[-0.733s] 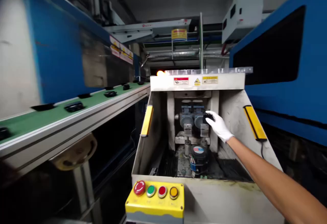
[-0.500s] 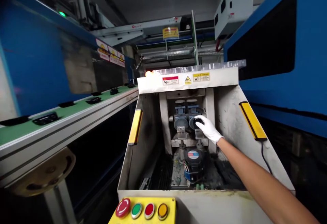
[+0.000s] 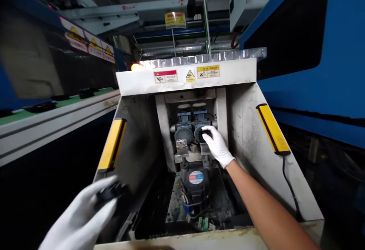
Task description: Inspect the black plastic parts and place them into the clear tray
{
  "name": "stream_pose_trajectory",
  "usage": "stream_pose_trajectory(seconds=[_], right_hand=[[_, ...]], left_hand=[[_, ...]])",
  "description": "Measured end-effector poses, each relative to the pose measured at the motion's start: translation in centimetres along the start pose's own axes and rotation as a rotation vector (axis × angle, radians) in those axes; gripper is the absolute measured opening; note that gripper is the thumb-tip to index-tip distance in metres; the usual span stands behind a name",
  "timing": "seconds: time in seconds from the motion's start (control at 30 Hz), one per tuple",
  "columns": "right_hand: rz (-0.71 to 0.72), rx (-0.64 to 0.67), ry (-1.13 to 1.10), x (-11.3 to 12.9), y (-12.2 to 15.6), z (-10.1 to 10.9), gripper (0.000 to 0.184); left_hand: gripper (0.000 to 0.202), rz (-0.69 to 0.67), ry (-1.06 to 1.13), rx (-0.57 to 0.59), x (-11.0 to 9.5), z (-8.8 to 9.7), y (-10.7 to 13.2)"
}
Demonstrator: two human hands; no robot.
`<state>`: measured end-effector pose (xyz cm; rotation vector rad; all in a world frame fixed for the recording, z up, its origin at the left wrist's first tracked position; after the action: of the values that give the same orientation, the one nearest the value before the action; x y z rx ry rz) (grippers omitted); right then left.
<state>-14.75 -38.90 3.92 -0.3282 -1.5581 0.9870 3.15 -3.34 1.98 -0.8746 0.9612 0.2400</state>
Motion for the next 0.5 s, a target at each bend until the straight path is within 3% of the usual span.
stream_pose_trajectory(seconds=[0.13,0.27,0.37,0.5], right_hand=[[-0.023,-0.005,0.006,0.1,0.1,0.2,0.023],[-0.034,-0.026,-0.007,0.3,0.2,0.2,0.022],[-0.03,-0.036,-0.019,0.2,0.2,0.1,0.023],[-0.038,-0.042,-0.007,0.0,0.2,0.0,0.023]], left_hand=[[0.041,-0.166,0.268,0.063,-1.9,-7.3,-9.1],[0.042,-0.265,0.38,0.128,-1.2,-13.3,-16.3],[0.037,-0.301,0.425,0.159,0.3,-16.0,-18.5],[0.034,-0.317,0.453,0.162,1.4,-17.1,-18.4]])
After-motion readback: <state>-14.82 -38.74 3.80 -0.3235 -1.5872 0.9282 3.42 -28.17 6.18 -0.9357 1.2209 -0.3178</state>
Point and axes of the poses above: each hand's wrist, its own y-axis away from the middle knuckle, its own z-axis out of the back of the hand, x = y × z, the point moved 5 cm from there along -y, towards the middle knuckle, and after that the axes turned 10 degrees about -z, right-handed, at the moved point
